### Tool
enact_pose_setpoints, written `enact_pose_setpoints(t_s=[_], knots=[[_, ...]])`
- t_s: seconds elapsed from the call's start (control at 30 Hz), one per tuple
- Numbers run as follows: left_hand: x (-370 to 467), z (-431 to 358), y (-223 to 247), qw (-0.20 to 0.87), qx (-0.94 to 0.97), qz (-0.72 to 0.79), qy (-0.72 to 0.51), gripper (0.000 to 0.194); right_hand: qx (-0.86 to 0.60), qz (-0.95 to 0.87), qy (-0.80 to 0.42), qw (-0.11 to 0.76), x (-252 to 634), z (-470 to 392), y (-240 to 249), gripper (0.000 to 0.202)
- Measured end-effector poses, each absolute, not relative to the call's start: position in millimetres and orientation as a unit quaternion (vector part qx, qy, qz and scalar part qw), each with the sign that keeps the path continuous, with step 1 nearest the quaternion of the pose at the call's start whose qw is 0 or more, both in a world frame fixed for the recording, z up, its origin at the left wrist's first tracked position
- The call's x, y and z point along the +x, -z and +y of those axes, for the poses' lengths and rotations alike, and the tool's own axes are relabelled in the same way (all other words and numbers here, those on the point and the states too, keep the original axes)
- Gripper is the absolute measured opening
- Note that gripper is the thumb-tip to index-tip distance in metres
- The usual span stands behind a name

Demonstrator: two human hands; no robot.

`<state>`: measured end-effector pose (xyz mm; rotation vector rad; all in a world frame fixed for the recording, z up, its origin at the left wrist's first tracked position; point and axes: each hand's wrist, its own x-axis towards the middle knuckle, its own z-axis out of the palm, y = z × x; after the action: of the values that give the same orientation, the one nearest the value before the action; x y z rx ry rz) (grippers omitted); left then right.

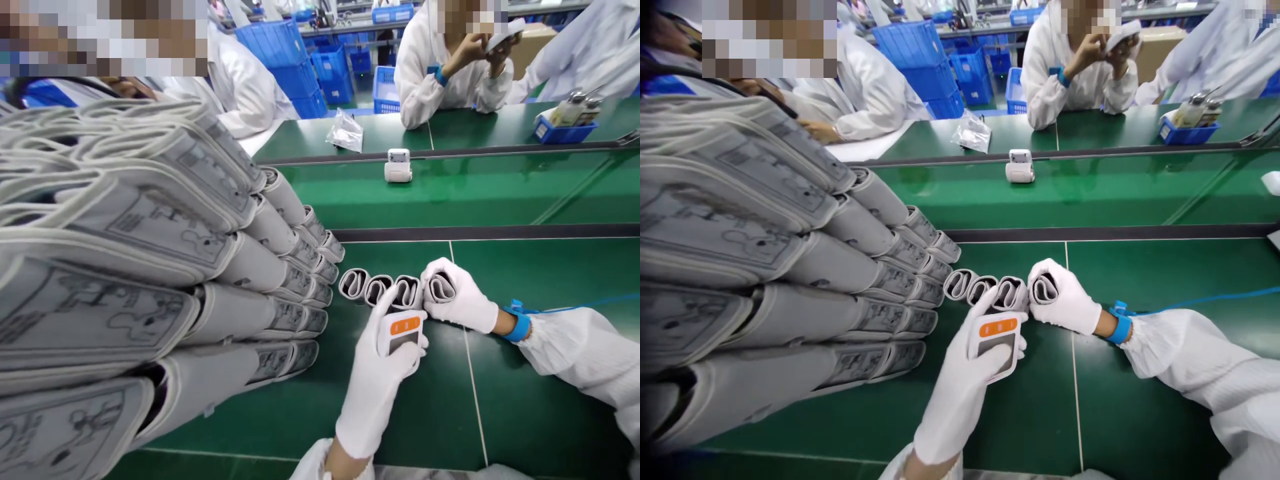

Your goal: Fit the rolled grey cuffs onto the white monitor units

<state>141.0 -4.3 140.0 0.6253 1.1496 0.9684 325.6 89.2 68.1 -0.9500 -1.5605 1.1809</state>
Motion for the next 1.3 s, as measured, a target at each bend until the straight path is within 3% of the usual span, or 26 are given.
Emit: enact_pose_setpoints(t_s=[0.17,0.27,0.37,0.57,0.67,0.8,0.93,1.03,1.2,1.3], knots=[[140.8,5.0,-116.5,0.591,0.448,0.597,-0.308,0.077,-0.376,-0.526,-0.605,0.465,333.5,101.5,-71.4,0.041],[140.7,7.1,-109.5,0.554,0.462,0.610,-0.326,0.062,-0.370,-0.341,-0.709,0.495,338.6,116.2,-70.6,0.046],[144.6,9.0,-109.4,0.541,0.443,0.603,-0.385,0.050,-0.358,-0.215,-0.750,0.513,344.1,127.3,-70.7,0.037],[145.9,3.9,-112.5,0.599,0.327,0.571,-0.457,0.086,-0.342,-0.242,-0.744,0.520,361.7,119.7,-74.5,0.034],[149.3,-4.2,-109.2,0.664,0.267,0.527,-0.458,0.087,-0.366,-0.249,-0.726,0.526,373.4,98.7,-75.1,0.035],[172.4,-13.7,-106.8,0.735,0.192,0.470,-0.448,0.070,-0.386,-0.249,-0.720,0.520,375.1,55.7,-74.9,0.041],[195.3,-12.6,-111.2,0.780,0.197,0.429,-0.411,0.063,-0.420,-0.362,-0.640,0.532,362.6,23.4,-74.0,0.037],[197.7,-8.2,-112.3,0.774,0.218,0.449,-0.390,0.065,-0.444,-0.456,-0.566,0.524,358.0,16.3,-71.2,0.040],[190.1,-7.6,-107.6,0.736,0.203,0.491,-0.420,0.059,-0.446,-0.667,-0.405,0.439,365.9,15.8,-62.1,0.040],[189.4,-10.3,-103.8,0.708,0.191,0.510,-0.449,0.046,-0.465,-0.712,-0.369,0.374,370.0,12.2,-54.1,0.067]])
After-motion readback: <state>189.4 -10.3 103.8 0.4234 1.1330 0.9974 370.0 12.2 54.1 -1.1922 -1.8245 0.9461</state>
